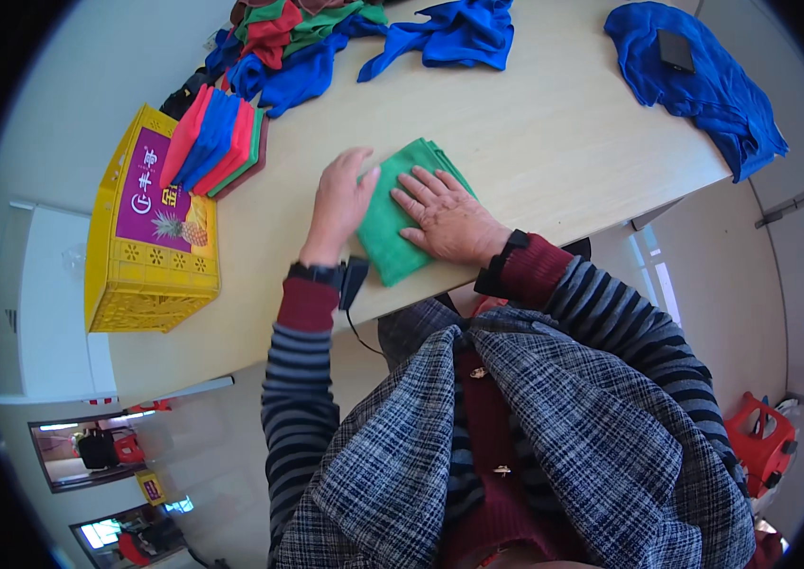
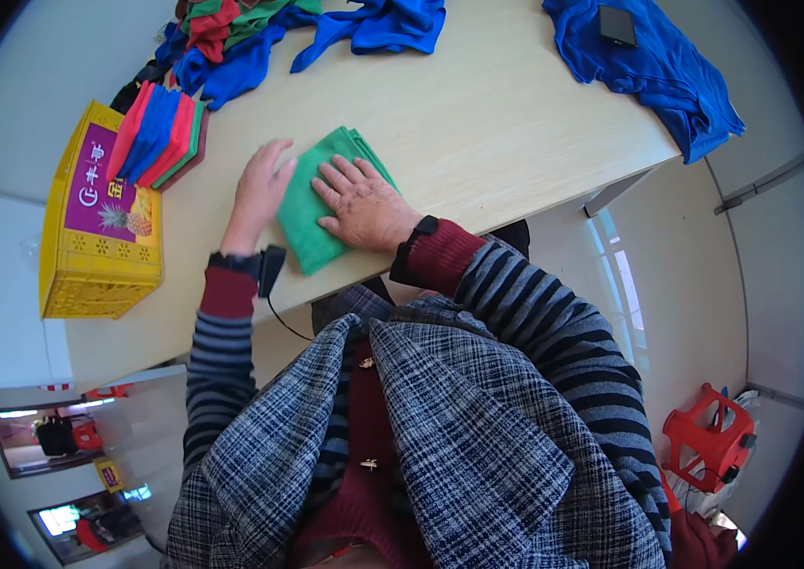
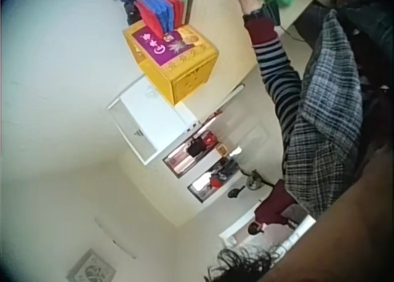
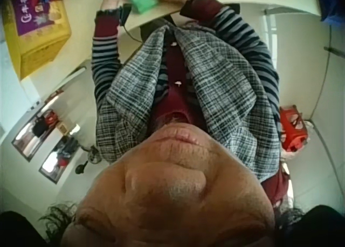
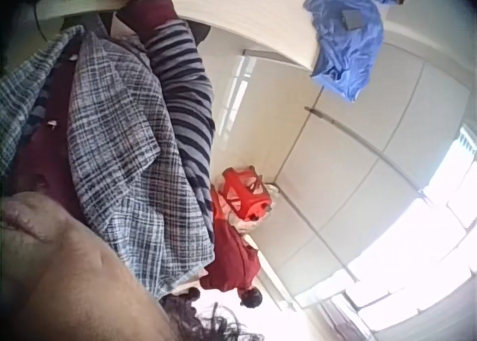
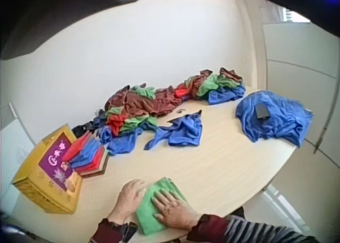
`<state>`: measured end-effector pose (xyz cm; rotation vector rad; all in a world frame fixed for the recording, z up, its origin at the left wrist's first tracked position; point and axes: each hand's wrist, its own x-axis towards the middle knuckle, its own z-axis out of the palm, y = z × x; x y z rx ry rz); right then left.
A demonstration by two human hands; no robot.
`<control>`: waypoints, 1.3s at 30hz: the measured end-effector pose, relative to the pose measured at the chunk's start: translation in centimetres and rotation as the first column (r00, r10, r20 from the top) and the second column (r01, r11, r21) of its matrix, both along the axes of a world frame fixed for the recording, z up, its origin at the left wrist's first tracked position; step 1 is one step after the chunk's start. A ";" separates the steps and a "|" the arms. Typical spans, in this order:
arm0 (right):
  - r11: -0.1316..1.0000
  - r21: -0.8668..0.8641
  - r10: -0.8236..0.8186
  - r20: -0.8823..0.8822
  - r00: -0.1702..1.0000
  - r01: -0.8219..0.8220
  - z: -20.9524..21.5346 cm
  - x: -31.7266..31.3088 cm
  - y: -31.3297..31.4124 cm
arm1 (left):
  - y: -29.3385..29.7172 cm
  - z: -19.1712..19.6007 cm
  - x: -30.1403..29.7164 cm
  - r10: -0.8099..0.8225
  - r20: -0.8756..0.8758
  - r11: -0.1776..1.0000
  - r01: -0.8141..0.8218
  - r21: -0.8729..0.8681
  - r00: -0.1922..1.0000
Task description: Fold multiple pieces of colorful cloth on a table.
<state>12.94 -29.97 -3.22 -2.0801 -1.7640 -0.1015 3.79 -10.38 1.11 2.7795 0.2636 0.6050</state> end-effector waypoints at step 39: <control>0.956 -0.122 -0.241 0.199 0.950 0.268 0.2 1.7 -3.0 | -8.6 -4.5 -10.1 0.253 -0.097 0.967 -0.255 -0.004 0.963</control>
